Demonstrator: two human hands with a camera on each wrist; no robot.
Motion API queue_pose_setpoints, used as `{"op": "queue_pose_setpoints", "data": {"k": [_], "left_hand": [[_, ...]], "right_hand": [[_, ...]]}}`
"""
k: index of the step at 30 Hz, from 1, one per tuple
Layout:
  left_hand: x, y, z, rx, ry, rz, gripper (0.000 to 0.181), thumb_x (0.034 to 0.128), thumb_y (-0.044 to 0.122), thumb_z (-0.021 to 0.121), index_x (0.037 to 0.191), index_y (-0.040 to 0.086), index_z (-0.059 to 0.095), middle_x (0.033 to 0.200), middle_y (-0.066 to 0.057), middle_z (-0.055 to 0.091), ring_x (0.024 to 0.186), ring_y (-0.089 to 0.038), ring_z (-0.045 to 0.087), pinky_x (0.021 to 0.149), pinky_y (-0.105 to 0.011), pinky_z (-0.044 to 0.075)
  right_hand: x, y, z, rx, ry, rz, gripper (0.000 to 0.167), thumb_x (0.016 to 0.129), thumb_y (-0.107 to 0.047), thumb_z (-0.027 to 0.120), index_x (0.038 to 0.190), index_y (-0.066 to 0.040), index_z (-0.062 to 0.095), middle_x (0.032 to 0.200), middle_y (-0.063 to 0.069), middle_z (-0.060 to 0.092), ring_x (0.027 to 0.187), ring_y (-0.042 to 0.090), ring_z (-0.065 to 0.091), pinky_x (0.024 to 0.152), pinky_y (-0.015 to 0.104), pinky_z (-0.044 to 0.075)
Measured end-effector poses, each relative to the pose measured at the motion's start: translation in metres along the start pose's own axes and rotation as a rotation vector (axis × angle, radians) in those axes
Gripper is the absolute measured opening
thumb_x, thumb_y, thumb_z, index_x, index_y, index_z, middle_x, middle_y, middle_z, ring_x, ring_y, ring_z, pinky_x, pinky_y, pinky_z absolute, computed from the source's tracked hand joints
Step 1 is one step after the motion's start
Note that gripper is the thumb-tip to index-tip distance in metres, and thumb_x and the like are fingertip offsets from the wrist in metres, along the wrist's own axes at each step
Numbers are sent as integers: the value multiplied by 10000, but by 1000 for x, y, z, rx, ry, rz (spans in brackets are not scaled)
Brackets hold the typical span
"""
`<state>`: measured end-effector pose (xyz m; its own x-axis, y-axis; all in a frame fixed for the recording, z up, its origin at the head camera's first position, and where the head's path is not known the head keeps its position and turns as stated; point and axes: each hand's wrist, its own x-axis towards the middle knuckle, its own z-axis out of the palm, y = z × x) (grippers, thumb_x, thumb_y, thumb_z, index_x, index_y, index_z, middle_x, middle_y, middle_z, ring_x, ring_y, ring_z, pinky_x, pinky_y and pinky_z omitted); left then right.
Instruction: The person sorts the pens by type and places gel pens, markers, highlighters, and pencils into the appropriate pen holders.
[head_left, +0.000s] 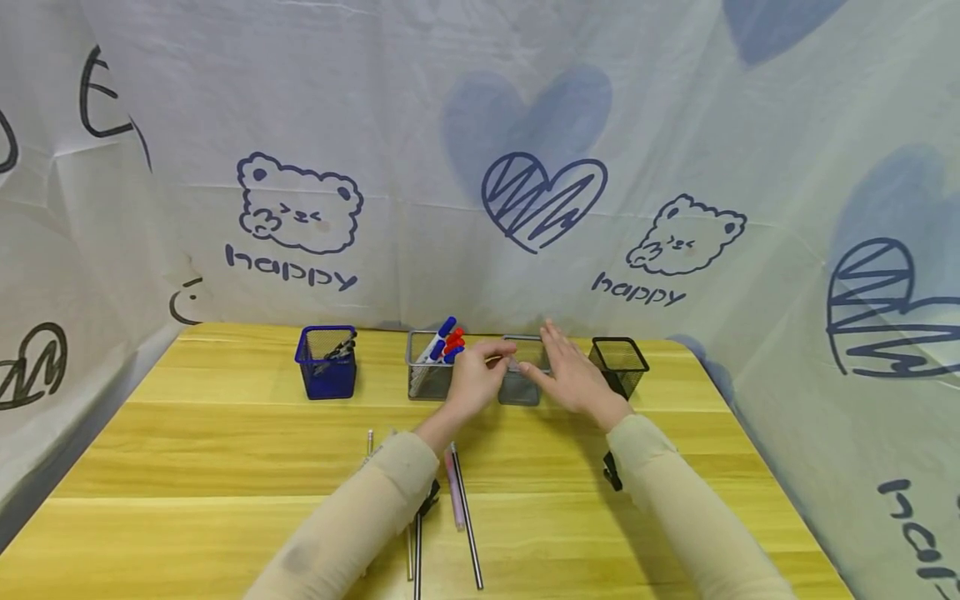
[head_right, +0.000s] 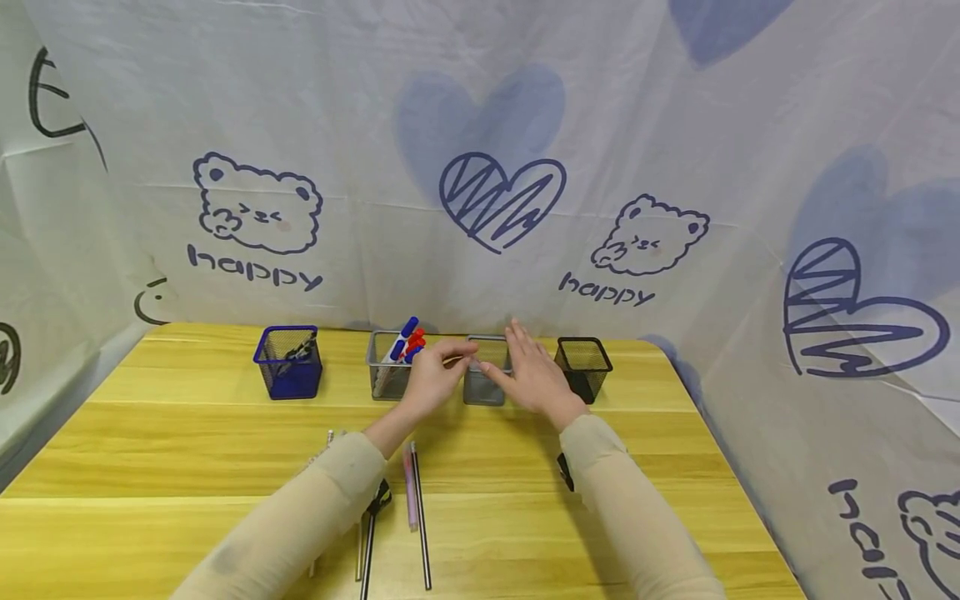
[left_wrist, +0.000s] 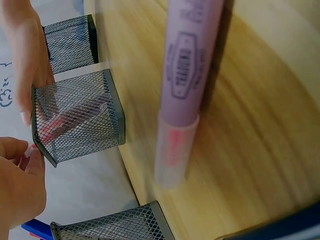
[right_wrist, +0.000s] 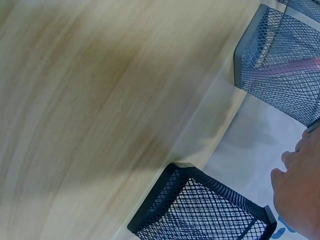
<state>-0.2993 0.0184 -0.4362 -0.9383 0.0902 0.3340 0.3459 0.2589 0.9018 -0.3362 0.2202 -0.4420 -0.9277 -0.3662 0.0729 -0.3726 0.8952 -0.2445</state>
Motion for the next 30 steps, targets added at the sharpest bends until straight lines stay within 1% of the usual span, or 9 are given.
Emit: {"op": "queue_pose_setpoints", "data": {"k": [5,9,16,21,24,27,30], "left_hand": [[-2,1,-1,-36,-10,-5,249,997,-33,652,1223,2,751,1269,-144,710,1212,-302,663,1016,-396,572],[-5,2,-3,-58,-5,-11,270,987,-48,658,1223,37,759,1295,-127,700,1238,-291,652,1039,-379,557],[-13,8,-11,-122,13,18,283,976,-49,675,1223,57,764,1333,-99,688,1264,-276,634,1061,-372,540],[-21,14,-23,-154,24,68,304,969,-45,686,1232,86,766,1330,-75,689,1267,-261,629,1065,-389,539],[-27,17,-32,-173,18,99,301,965,-49,693,1235,64,762,1327,-79,689,1267,-260,628,1058,-363,542],[-35,19,-42,-187,5,120,285,968,-36,698,1233,50,757,1324,-75,687,1259,-250,629,1049,-354,548],[-43,19,-52,-177,-18,133,266,975,-5,705,1229,53,756,1320,-68,684,1244,-246,631,1029,-391,563]], "right_hand": [[1,0,1,0,1,2,1021,1004,-786,261,1666,-22,116,1753,117,14,1602,332,100,1292,527,146],[0,1,0,0,-2,2,1030,1000,-792,258,1666,-22,107,1753,111,3,1602,333,96,1291,531,145],[1,1,1,3,1,-3,1002,1014,-768,276,1666,-23,118,1754,108,11,1603,323,100,1294,519,143],[1,1,0,5,0,-2,1013,1009,-778,264,1667,-24,110,1752,105,5,1604,321,95,1296,512,135],[0,0,-1,10,-3,3,1031,996,-797,254,1668,-30,99,1753,99,-2,1605,319,93,1297,513,129],[0,1,0,12,-2,5,1040,990,-806,252,1670,-34,97,1753,99,-3,1604,327,98,1296,521,129],[1,1,1,11,-4,5,1040,991,-803,260,1669,-31,97,1752,102,-8,1605,326,87,1296,523,123]]}}
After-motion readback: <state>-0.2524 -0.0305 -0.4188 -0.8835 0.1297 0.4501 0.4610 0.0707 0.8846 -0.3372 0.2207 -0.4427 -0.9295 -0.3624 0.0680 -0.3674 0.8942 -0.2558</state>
